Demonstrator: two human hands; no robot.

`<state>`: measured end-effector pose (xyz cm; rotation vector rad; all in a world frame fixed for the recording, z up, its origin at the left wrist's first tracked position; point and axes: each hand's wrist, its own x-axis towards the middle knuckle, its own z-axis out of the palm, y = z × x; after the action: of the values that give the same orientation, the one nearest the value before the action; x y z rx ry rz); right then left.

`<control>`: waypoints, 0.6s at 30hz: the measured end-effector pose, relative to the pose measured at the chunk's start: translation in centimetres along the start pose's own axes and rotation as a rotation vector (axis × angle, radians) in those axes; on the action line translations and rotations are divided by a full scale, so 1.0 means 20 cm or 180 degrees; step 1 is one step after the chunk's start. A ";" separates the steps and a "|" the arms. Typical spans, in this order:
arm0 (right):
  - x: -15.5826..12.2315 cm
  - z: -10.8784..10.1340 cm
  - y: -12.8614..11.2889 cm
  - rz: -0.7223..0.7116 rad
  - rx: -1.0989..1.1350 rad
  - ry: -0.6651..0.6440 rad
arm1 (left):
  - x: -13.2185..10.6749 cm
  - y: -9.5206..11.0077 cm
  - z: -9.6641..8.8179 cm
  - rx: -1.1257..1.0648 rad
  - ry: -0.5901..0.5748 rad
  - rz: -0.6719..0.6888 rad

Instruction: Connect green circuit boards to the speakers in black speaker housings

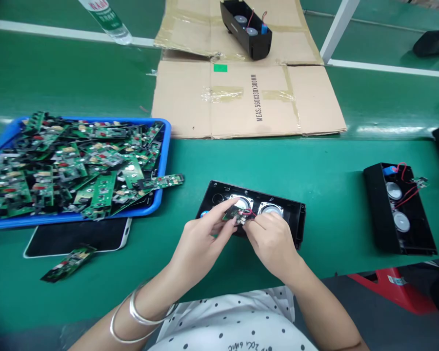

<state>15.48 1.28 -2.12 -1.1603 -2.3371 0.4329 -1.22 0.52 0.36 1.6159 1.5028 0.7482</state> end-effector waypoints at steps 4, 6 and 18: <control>0.00 -0.01 0.00 0.0979 0.0821 -0.0070 | -0.01 -0.03 -0.03 -0.0145 -0.0068 0.0383; 0.02 -0.03 0.00 0.1149 0.0965 -0.0233 | -0.02 -0.04 -0.04 -0.0127 -0.0113 0.0568; 0.02 -0.01 -0.02 0.0786 0.0511 -0.0177 | -0.03 -0.02 0.00 -0.0257 -0.0062 0.0534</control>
<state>15.11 1.34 -1.65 -1.3779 -2.1656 0.7341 -1.59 -0.12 0.06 1.6975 1.3178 0.8715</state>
